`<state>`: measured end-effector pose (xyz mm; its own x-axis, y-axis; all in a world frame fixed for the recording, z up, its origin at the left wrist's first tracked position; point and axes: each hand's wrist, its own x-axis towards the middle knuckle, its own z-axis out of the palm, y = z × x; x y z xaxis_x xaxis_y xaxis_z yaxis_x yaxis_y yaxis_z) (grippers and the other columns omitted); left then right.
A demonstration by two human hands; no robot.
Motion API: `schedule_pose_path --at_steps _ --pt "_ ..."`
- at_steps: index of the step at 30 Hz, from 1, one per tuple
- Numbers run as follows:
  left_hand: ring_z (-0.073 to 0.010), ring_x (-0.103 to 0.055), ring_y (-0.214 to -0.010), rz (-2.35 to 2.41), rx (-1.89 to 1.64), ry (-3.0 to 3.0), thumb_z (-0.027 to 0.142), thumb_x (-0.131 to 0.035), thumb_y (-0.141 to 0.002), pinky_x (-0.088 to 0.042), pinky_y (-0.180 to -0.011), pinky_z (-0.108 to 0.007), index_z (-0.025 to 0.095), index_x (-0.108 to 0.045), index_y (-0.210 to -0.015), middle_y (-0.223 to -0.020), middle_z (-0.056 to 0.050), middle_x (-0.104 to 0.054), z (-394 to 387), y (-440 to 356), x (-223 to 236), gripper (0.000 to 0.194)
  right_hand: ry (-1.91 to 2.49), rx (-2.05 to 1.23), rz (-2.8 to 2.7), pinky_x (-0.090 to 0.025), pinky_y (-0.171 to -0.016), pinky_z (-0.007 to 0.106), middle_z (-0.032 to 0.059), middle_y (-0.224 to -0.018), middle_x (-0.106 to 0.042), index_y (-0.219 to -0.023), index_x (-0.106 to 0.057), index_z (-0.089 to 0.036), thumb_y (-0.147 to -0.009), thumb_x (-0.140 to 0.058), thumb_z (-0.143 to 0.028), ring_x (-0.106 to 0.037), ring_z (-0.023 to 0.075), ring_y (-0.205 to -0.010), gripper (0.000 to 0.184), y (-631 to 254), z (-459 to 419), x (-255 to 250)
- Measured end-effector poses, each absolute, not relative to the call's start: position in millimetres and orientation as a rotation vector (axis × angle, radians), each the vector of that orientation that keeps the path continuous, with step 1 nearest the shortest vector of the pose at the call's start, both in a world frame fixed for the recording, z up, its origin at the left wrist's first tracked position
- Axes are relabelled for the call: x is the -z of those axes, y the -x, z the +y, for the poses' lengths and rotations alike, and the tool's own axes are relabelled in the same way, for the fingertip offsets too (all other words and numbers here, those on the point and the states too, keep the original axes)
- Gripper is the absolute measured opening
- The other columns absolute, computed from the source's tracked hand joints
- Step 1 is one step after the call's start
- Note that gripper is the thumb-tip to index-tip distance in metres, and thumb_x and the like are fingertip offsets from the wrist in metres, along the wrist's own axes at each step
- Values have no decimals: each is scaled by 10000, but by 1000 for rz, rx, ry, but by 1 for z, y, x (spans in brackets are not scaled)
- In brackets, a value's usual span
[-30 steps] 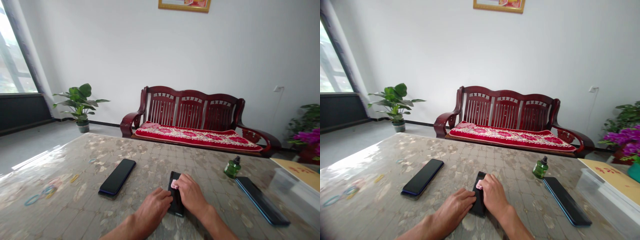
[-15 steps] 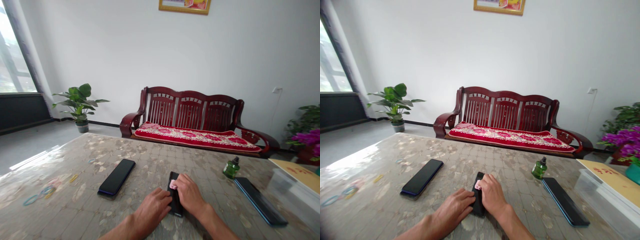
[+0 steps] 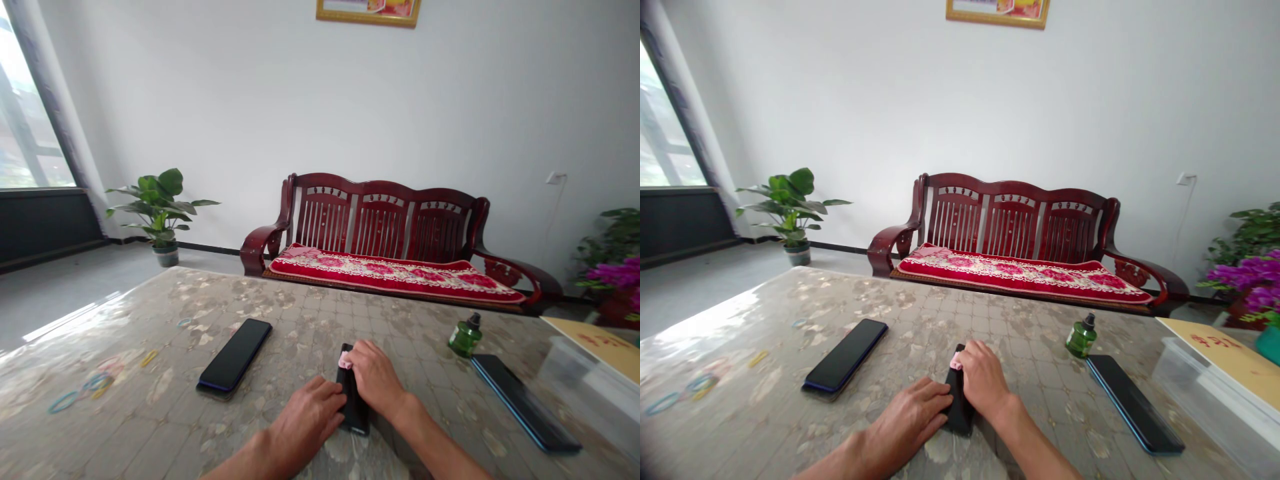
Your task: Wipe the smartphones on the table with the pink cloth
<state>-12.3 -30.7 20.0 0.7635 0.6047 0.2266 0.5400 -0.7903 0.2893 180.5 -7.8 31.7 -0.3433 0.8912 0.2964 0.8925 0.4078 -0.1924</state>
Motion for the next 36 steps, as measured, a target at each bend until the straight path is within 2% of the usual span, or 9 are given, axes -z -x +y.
schedule_pose_path --at_steps 4,12,21,29,36 --pt "-190 -598 -925 903 -481 -2762 194 -493 -966 -482 -863 -283 215 -634 -953 -1006 -30 -655 -31 10 -20 143 1449 -29 -2391 -350 -790 251 14 -928 -611 -913 -664 -238 -934 -437 -89 -517 152 -906 272 -185 -23 -34" --pt "-192 -589 -959 900 -495 -2755 220 -468 -987 -475 -900 -288 237 -629 -1100 -1046 -35 -659 -30 13 -15 198 1620 79 -2263 -372 -794 262 25 -901 -632 -873 -678 -237 -937 -464 -122 -538 169 -901 251 -178 8 -29" --pt "-195 -595 -945 914 -462 -2739 164 -515 -951 -484 -874 -287 228 -638 -1010 -1014 -22 -662 -31 11 -18 150 1435 -64 -2369 -355 -798 255 17 -910 -608 -891 -664 -232 -909 -447 -83 -521 162 -909 264 -186 -23 -32" --pt "-193 -616 -943 895 -532 -2737 53 -458 -911 -494 -879 -286 212 -648 -1086 -1058 -44 -681 -29 13 -16 304 1628 42 -2242 -368 -789 258 30 -887 -622 -856 -675 -226 -933 -449 -94 -535 167 -887 274 -181 5 -29" --pt "-206 -601 -984 950 -588 -2660 -17 -467 -841 -497 -888 -300 211 -687 -1046 -1115 -47 -679 -24 17 -17 378 1513 -51 -2310 -352 -792 253 10 -902 -605 -903 -675 -246 -951 -454 -110 -510 161 -909 265 -189 -22 -32"
